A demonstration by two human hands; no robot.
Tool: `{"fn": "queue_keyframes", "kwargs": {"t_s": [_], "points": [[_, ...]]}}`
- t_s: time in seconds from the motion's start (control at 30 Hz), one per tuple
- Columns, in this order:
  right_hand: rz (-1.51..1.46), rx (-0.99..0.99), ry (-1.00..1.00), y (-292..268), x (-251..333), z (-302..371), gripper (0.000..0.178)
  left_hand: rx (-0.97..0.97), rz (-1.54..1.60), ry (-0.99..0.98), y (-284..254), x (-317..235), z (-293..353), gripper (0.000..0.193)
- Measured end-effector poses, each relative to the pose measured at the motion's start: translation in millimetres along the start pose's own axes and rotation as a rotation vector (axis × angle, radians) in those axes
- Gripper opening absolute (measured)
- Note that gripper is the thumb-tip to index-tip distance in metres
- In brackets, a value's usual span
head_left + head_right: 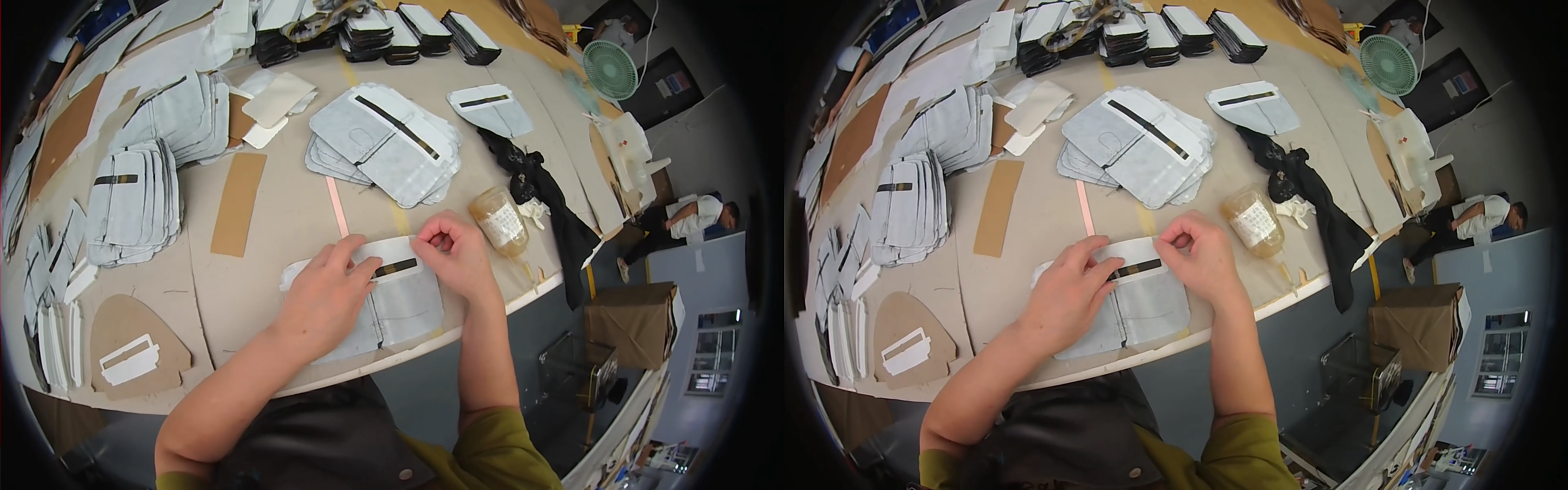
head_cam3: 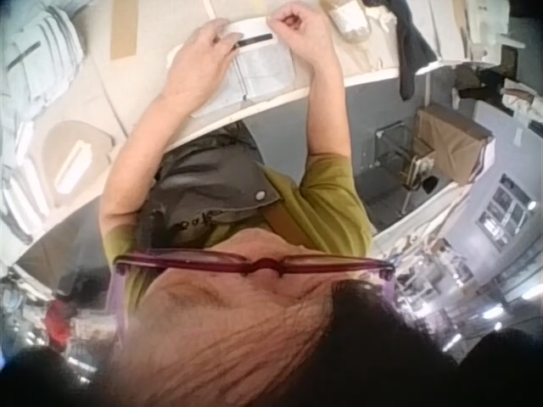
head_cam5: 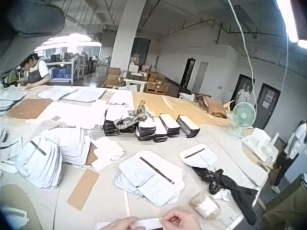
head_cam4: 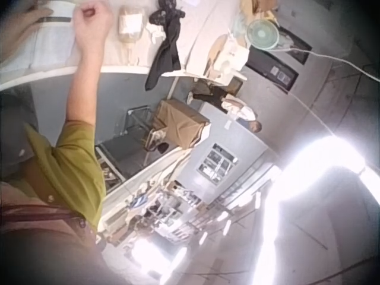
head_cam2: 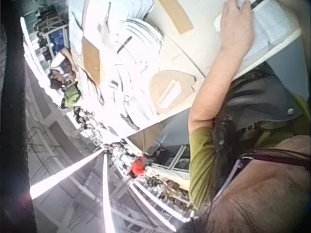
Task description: Applying adhesive and aligning components for bag assembly.
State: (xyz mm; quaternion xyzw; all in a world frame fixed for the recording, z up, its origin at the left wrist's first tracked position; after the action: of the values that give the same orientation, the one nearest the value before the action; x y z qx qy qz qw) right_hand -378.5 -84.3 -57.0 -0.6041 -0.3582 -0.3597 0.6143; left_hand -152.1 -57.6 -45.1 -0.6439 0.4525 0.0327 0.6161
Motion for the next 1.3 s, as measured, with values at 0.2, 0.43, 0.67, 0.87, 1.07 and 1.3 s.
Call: {"fn": "queue_keyframes", "kwargs": {"t_s": [0.2,0.43,0.67,0.87,1.07,1.3], "points": [[0.27,0.012,-0.138,0,20,3,0.01,-0.022,-0.208,0.038,12,-5,-1,0.031],[0.306,0.09,-0.126,-2,23,6,0.011,-0.081,-0.241,0.06,19,-4,2,0.033],[0.13,-0.005,-0.058,8,-4,4,0.014,-0.105,-0.163,0.029,19,-4,3,0.033],[-0.041,-0.007,-0.025,8,-13,6,0.021,-0.157,-0.073,0.021,20,-2,6,0.035],[-0.028,0.014,-0.011,15,-11,4,0.027,-0.149,0.092,-0.175,0,-3,20,0.054],[-0.049,0.017,-0.015,1,-8,10,0.03,-0.158,-0.019,-0.337,-48,32,73,0.061]]}}
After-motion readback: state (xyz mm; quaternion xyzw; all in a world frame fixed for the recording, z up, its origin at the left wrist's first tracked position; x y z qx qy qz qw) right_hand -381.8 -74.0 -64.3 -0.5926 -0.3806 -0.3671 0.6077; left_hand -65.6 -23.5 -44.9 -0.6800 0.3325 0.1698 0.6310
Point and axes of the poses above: each hand's wrist, its own z-axis away from the middle knuckle, its own y-axis out of the palm, x = y × z, the point moved 1 cm from there along -z, towards the middle knuckle
